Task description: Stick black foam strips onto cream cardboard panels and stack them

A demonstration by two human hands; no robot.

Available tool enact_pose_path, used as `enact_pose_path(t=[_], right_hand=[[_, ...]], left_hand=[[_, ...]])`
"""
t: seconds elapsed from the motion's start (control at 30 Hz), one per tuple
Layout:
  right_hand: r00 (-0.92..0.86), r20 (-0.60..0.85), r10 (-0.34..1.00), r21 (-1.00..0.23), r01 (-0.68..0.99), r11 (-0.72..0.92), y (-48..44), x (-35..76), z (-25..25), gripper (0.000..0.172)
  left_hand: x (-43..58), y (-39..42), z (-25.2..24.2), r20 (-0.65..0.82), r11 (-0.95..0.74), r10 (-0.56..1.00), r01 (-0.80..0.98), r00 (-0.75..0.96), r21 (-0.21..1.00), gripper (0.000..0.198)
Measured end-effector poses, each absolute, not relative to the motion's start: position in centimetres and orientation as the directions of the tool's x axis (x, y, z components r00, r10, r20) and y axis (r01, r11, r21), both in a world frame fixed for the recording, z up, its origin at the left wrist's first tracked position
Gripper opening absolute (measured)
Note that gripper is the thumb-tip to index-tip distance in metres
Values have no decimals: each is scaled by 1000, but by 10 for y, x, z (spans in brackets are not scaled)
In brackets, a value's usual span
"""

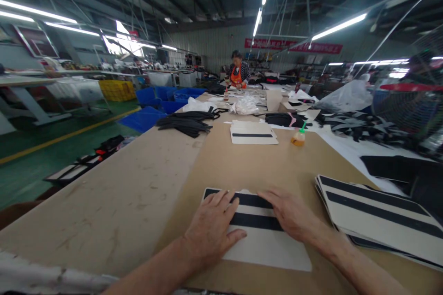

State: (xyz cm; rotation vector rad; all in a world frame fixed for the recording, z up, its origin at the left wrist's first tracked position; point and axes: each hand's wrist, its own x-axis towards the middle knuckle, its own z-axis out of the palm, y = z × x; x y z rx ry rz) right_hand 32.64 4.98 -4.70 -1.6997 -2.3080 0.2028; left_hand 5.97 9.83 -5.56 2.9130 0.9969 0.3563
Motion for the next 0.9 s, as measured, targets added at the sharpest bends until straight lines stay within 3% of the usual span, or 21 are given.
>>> enact_pose_path(t=[0.33,0.6,0.7,0.77,0.87,0.9], right_hand=[[-444,-14,896,-232,873,429,99,304,-56,58],[-488,-2,873,-256,844,472,125,277,-67,64],[-507,66,860,-354,794,495,140,256,-62,60],[-362,171,917,-503,768,397,148,251,-47,58],[6,224,975,-693,704,154,145,268,-21,34],[71,213,974,-713,694,105,137,279,-16,38]], left_hand=[[58,106,-77,186,-768,635,587,750,257,69],[59,106,-72,173,-767,631,575,756,285,68],[60,105,-71,191,-772,628,574,754,275,69],[60,106,-72,190,-770,633,583,751,259,67],[58,107,-72,182,-774,630,591,755,225,61],[56,108,-73,190,-780,624,588,758,213,59]])
